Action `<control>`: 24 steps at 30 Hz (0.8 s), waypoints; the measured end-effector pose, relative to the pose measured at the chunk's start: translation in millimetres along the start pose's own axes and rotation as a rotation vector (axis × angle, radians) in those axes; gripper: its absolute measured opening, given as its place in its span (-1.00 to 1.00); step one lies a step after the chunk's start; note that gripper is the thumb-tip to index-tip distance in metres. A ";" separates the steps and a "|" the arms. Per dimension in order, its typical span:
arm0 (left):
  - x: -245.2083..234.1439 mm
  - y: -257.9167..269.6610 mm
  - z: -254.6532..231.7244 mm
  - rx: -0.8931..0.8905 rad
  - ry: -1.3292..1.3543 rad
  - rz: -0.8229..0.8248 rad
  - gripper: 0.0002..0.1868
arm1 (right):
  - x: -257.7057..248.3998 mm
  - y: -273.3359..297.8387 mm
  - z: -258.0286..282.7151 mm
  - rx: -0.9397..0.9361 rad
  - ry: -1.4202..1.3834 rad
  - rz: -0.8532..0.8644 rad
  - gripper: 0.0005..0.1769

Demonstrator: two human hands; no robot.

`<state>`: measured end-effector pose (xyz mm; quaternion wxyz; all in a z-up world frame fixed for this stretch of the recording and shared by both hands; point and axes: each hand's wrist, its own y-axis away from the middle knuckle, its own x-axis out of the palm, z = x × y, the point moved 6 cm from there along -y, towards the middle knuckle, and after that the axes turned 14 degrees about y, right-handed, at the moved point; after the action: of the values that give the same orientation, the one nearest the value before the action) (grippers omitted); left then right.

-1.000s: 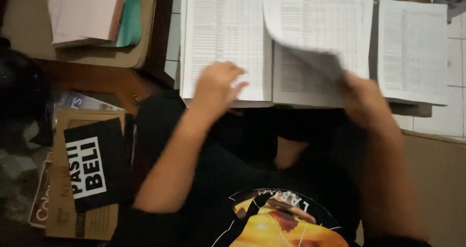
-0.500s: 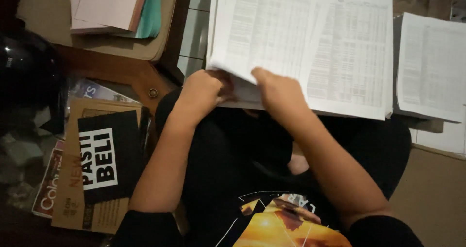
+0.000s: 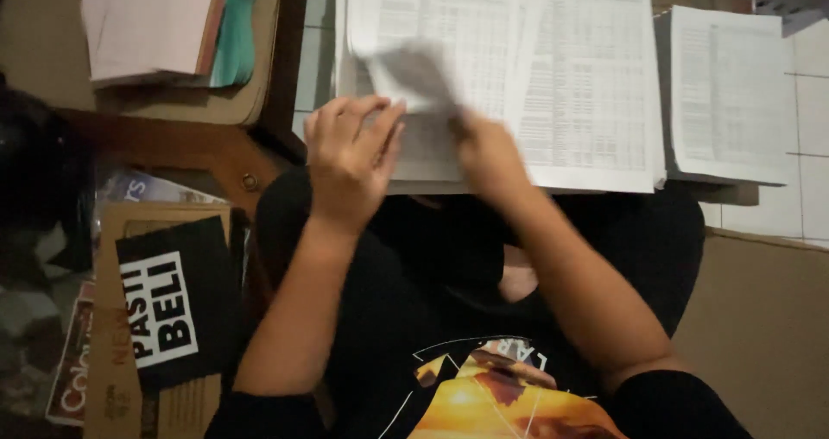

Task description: The person verifies and counts pages in a stack of papers by aligning the stack with both hands, then flipping through the pages one by one with one hand.

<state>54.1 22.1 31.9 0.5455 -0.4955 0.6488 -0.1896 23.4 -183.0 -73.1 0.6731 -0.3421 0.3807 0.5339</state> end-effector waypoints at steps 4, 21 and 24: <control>79.5 -3.9 -25.1 -0.038 0.225 0.009 -0.68 | -99.3 1.9 -72.0 0.170 -0.397 -0.202 -0.50; 213.5 20.8 -57.4 -0.097 0.232 0.722 -0.73 | -96.7 87.9 -106.5 -0.153 0.490 0.088 -0.02; 202.3 23.1 -63.6 0.156 0.154 0.566 -0.72 | -83.8 94.3 -117.3 -0.168 0.462 0.043 -0.13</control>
<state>4.5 -158.4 -70.3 0.5623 -0.2355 0.7841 -0.1163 -97.9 -304.6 -60.5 0.5257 -0.5017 0.4861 0.4855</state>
